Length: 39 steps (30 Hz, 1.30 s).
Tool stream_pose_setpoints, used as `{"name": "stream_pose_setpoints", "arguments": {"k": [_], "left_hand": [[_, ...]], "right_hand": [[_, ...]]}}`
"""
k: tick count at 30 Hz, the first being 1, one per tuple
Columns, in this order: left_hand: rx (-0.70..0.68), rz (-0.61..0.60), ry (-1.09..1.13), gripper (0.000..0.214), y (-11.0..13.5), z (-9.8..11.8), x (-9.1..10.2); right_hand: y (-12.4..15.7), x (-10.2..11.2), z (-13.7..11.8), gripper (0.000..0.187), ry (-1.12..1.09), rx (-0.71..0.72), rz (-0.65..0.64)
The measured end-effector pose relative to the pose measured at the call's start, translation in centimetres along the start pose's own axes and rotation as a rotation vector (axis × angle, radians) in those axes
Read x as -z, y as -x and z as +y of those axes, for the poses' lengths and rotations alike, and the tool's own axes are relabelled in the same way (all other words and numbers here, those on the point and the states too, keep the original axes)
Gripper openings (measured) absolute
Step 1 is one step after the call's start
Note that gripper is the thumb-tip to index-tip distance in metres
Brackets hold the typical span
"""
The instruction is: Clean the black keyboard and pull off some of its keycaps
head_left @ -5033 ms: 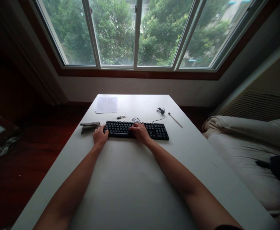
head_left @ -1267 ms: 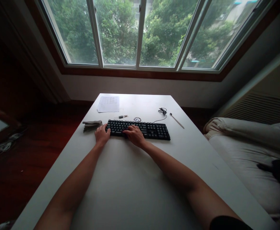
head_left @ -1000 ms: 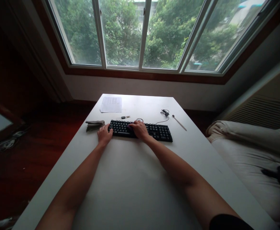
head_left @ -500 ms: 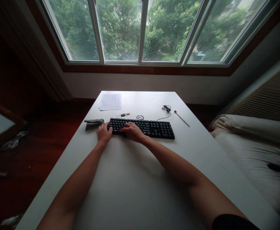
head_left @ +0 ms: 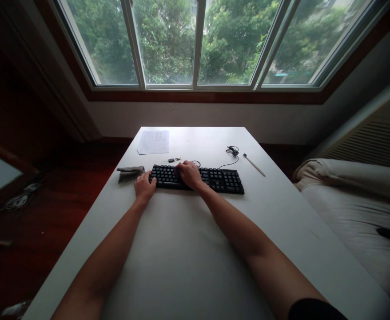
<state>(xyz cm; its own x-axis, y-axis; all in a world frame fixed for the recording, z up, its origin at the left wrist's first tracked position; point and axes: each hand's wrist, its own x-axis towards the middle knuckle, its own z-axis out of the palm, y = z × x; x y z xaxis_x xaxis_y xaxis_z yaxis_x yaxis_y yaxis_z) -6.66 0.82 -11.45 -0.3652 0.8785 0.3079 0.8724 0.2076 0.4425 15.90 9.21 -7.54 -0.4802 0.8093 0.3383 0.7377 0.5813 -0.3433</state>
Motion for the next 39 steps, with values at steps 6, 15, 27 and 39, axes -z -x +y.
{"name": "stream_pose_setpoints", "arguments": {"k": [6, 15, 27, 39], "left_hand": [[-0.001, -0.002, -0.010, 0.044, 0.1, 0.2, 0.3], [0.012, -0.021, -0.015, 0.044, 0.0, 0.4, 0.3], [-0.006, -0.007, -0.024, 0.044, 0.0, 0.1, 0.1], [0.011, -0.021, -0.019, 0.045, 0.0, 0.2, 0.1]], "right_hand": [[0.6, -1.3, -3.3, 0.029, -0.074, 0.284, -0.142], [-1.4, 0.0, -0.3, 0.028, 0.034, -0.083, -0.011], [1.1, -1.1, -4.2, 0.020, -0.031, 0.205, -0.092], [0.4, 0.4, -0.3, 0.025, 0.041, -0.046, 0.002]]}}
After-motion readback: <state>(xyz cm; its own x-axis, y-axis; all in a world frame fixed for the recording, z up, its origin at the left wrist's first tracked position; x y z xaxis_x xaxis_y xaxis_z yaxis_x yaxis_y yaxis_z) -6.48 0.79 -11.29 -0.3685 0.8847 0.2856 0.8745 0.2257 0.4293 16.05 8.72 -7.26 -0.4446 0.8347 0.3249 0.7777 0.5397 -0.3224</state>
